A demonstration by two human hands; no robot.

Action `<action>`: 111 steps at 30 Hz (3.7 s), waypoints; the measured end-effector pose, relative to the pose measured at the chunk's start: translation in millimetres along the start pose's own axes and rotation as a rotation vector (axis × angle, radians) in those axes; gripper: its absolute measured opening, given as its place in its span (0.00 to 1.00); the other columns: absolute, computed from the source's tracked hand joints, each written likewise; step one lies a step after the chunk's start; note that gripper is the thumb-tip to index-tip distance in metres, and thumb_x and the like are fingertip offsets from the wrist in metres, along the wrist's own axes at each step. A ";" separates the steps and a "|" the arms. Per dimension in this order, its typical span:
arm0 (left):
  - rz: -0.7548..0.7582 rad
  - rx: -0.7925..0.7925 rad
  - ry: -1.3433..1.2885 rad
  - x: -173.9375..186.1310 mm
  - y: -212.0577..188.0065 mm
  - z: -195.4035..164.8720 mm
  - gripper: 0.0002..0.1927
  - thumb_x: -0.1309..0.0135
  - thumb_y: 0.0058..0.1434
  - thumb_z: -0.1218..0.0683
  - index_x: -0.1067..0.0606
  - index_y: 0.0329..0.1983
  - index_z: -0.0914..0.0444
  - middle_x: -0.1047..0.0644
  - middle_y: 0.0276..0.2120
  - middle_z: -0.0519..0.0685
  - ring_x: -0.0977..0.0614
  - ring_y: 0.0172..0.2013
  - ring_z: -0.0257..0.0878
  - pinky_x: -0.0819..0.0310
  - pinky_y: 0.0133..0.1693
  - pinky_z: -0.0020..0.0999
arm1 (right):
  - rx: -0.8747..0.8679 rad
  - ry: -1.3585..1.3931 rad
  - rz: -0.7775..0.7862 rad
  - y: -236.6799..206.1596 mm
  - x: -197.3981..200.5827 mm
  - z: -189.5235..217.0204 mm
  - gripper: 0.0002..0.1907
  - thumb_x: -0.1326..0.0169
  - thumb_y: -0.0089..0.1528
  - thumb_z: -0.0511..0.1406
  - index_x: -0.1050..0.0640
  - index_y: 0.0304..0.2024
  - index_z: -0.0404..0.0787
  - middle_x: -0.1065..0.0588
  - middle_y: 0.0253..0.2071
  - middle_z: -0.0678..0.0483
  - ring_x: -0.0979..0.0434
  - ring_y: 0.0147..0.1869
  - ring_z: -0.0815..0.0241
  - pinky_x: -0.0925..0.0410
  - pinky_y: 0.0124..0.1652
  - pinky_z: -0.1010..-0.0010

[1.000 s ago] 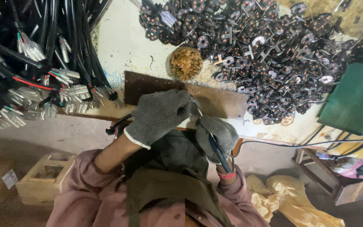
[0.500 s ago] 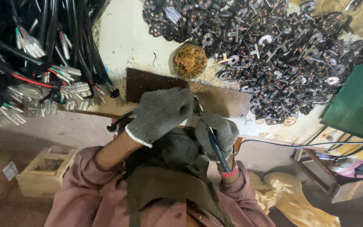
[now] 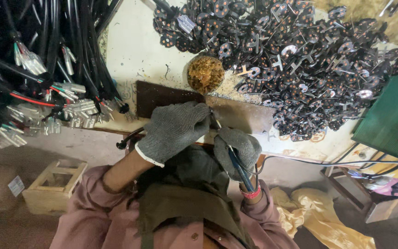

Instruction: The person solders wires to black electrical connectors at a workbench, using a soldering iron in one hand and solder wire in the other. They finish each connector and place it on a large pile of completed connectors on the bench, repeating the process.

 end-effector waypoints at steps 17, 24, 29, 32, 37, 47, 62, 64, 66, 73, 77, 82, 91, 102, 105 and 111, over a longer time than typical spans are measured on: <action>-0.003 0.013 -0.059 7.2 -10.8 0.5 0.04 0.43 0.58 0.54 0.25 0.34 0.58 0.22 0.27 0.52 0.20 0.27 0.54 0.26 0.29 0.49 | 0.216 0.119 -0.305 -18.6 15.1 12.4 0.14 0.52 0.74 0.43 0.30 0.46 0.39 0.29 0.30 0.52 0.29 0.28 0.62 0.37 0.27 0.71; 0.161 0.102 -0.046 2.0 -7.1 2.7 0.05 0.44 0.59 0.52 0.25 0.34 0.56 0.21 0.27 0.52 0.19 0.27 0.54 0.27 0.29 0.51 | 0.247 -0.236 -0.238 -6.4 -8.0 8.2 0.11 0.55 0.73 0.26 0.35 0.57 0.25 0.33 0.45 0.28 0.29 0.44 0.30 0.33 0.44 0.45; 0.130 0.090 -0.060 3.0 -5.7 2.4 0.10 0.43 0.58 0.48 0.23 0.39 0.58 0.21 0.27 0.53 0.18 0.28 0.55 0.27 0.29 0.52 | 0.283 -0.371 -0.340 16.6 -26.7 12.8 0.17 0.39 0.68 0.26 0.30 0.56 0.39 0.25 0.51 0.45 0.20 0.54 0.53 0.26 0.50 0.67; 0.190 0.126 0.030 0.2 -3.8 3.0 0.11 0.42 0.59 0.46 0.23 0.36 0.58 0.20 0.27 0.54 0.18 0.28 0.54 0.27 0.29 0.53 | 0.259 -0.461 -0.215 33.6 -33.4 21.5 0.20 0.36 0.66 0.25 0.28 0.56 0.41 0.23 0.57 0.46 0.18 0.61 0.55 0.24 0.52 0.70; 0.126 0.110 -0.024 2.5 -1.3 -3.1 0.11 0.43 0.58 0.48 0.24 0.36 0.59 0.21 0.27 0.54 0.19 0.27 0.55 0.27 0.27 0.53 | 0.268 -0.383 -0.218 49.4 -33.9 33.8 0.24 0.33 0.60 0.26 0.29 0.55 0.36 0.23 0.57 0.44 0.19 0.58 0.56 0.25 0.55 0.66; -0.067 0.278 -0.034 -8.2 -4.4 -0.3 0.11 0.43 0.64 0.52 0.29 0.30 0.60 0.25 0.20 0.55 0.19 0.25 0.56 0.27 0.27 0.52 | 0.280 -0.485 -0.190 -3.2 -33.0 18.2 0.21 0.31 0.55 0.29 0.23 0.49 0.36 0.20 0.38 0.49 0.19 0.40 0.55 0.27 0.42 0.70; 0.042 0.253 -0.289 6.5 -41.5 4.7 0.12 0.43 0.65 0.53 0.22 0.49 0.61 0.19 0.41 0.57 0.17 0.38 0.56 0.23 0.37 0.47 | -0.170 0.396 -0.413 1.6 -24.3 -4.3 0.22 0.33 0.59 0.32 0.27 0.53 0.36 0.22 0.49 0.47 0.18 0.50 0.50 0.23 0.52 0.59; 0.002 0.202 -0.286 5.3 -45.5 7.3 0.10 0.43 0.67 0.55 0.24 0.49 0.63 0.19 0.42 0.58 0.17 0.40 0.58 0.24 0.38 0.48 | 0.082 -0.430 -0.322 8.4 -26.2 19.6 0.24 0.28 0.58 0.31 0.26 0.53 0.39 0.23 0.47 0.50 0.19 0.47 0.54 0.27 0.46 0.66; -0.015 0.168 -0.301 3.0 -48.2 10.2 0.10 0.44 0.67 0.56 0.24 0.49 0.64 0.20 0.42 0.58 0.18 0.40 0.58 0.24 0.38 0.49 | 0.041 -0.341 -0.249 11.4 -25.4 27.9 0.29 0.28 0.55 0.29 0.28 0.54 0.35 0.23 0.48 0.48 0.21 0.44 0.57 0.27 0.45 0.68; 0.057 0.138 -0.373 -1.0 -45.9 12.5 0.08 0.45 0.68 0.57 0.25 0.49 0.62 0.20 0.40 0.58 0.18 0.40 0.59 0.25 0.38 0.50 | 0.091 -0.149 -0.153 9.7 -28.0 46.5 0.22 0.33 0.62 0.25 0.27 0.56 0.34 0.19 0.49 0.50 0.16 0.52 0.59 0.24 0.50 0.69; -0.037 0.203 -0.385 5.4 -42.1 8.1 0.23 0.41 0.62 0.55 0.31 0.56 0.69 0.22 0.43 0.60 0.19 0.40 0.59 0.25 0.36 0.50 | 0.005 0.292 -0.116 6.1 -31.5 31.6 0.24 0.35 0.65 0.33 0.30 0.59 0.35 0.22 0.54 0.48 0.18 0.54 0.56 0.26 0.57 0.66; 0.105 0.107 -0.416 2.8 -38.2 -0.1 0.19 0.46 0.60 0.61 0.23 0.56 0.62 0.22 0.41 0.56 0.18 0.40 0.55 0.23 0.39 0.45 | 0.109 -0.514 -0.242 -2.5 -25.2 14.5 0.29 0.30 0.58 0.38 0.29 0.56 0.37 0.27 0.51 0.47 0.23 0.52 0.53 0.29 0.51 0.64; -0.056 0.165 -0.488 4.0 -37.3 5.2 0.07 0.43 0.65 0.59 0.23 0.45 0.64 0.20 0.41 0.54 0.17 0.42 0.53 0.23 0.43 0.42 | -0.235 0.047 -0.392 -16.8 -13.0 -45.8 0.23 0.39 0.67 0.28 0.28 0.65 0.39 0.23 0.49 0.53 0.25 0.46 0.67 0.27 0.47 0.76; -0.031 0.175 -0.587 5.6 -33.4 4.4 0.06 0.41 0.65 0.57 0.23 0.41 0.64 0.20 0.38 0.53 0.15 0.39 0.49 0.22 0.41 0.40 | -0.111 -0.022 -0.404 -10.5 -16.8 -23.4 0.22 0.37 0.62 0.28 0.29 0.57 0.35 0.23 0.48 0.50 0.21 0.49 0.60 0.25 0.52 0.65; -0.052 0.165 -0.540 7.0 -31.7 7.0 0.06 0.41 0.65 0.56 0.23 0.42 0.63 0.20 0.38 0.53 0.15 0.37 0.49 0.22 0.39 0.42 | -0.236 0.526 -0.387 -11.8 -22.4 -26.2 0.21 0.37 0.62 0.28 0.29 0.55 0.35 0.23 0.48 0.49 0.21 0.50 0.58 0.25 0.53 0.61; 0.001 0.018 -0.212 6.4 -29.5 9.8 0.07 0.41 0.65 0.55 0.24 0.44 0.60 0.21 0.37 0.53 0.18 0.33 0.54 0.26 0.32 0.48 | -0.162 0.134 -0.281 -1.2 -15.0 -16.1 0.30 0.34 0.57 0.23 0.32 0.59 0.37 0.24 0.50 0.49 0.22 0.49 0.62 0.24 0.47 0.68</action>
Point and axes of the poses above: each hand's wrist, its own y-axis towards the middle knuckle, its own x-axis out of the back of the hand, z = x × y, the point moved 4 cm from there along y, towards the middle knuckle
